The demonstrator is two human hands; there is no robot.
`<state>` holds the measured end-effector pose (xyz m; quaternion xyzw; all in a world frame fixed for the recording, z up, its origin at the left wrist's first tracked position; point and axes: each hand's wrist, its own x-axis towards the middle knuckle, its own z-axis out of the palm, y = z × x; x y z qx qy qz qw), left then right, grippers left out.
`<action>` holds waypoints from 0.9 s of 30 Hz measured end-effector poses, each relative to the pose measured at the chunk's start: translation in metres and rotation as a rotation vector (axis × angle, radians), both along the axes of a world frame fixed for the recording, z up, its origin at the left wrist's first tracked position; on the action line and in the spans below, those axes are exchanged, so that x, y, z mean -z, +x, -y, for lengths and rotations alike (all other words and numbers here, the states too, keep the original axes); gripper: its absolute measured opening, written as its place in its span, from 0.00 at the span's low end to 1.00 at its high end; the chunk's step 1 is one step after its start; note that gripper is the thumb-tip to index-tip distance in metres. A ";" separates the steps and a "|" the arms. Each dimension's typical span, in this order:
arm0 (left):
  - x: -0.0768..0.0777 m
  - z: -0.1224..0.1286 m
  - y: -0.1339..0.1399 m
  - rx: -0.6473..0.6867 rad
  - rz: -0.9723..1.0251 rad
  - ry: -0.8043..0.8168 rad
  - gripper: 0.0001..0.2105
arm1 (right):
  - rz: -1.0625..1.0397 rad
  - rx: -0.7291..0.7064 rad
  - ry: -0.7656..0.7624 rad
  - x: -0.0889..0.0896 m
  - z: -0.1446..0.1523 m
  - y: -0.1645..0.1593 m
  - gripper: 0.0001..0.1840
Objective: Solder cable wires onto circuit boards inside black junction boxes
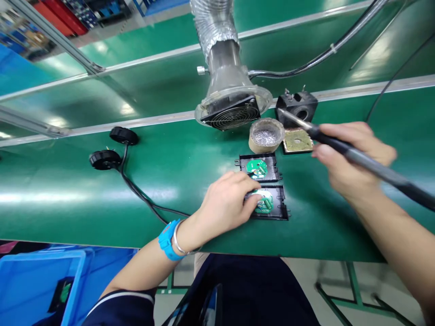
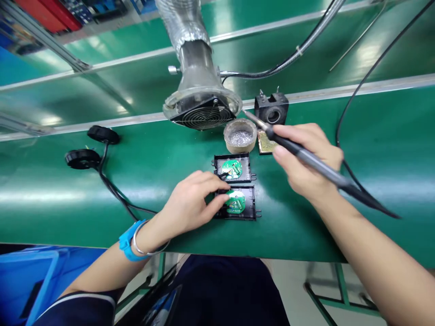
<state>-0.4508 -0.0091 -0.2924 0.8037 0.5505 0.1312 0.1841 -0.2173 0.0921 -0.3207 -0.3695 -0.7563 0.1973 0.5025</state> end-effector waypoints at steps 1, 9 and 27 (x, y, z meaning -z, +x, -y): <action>0.000 -0.003 -0.002 -0.015 0.002 0.039 0.12 | 0.040 0.014 0.006 0.003 -0.005 -0.006 0.17; 0.011 -0.025 -0.004 0.050 -0.135 0.079 0.19 | -0.189 0.281 0.115 0.021 -0.020 0.025 0.11; 0.031 -0.015 -0.081 0.025 -0.171 0.121 0.14 | 0.284 0.361 -0.084 0.029 -0.076 -0.029 0.18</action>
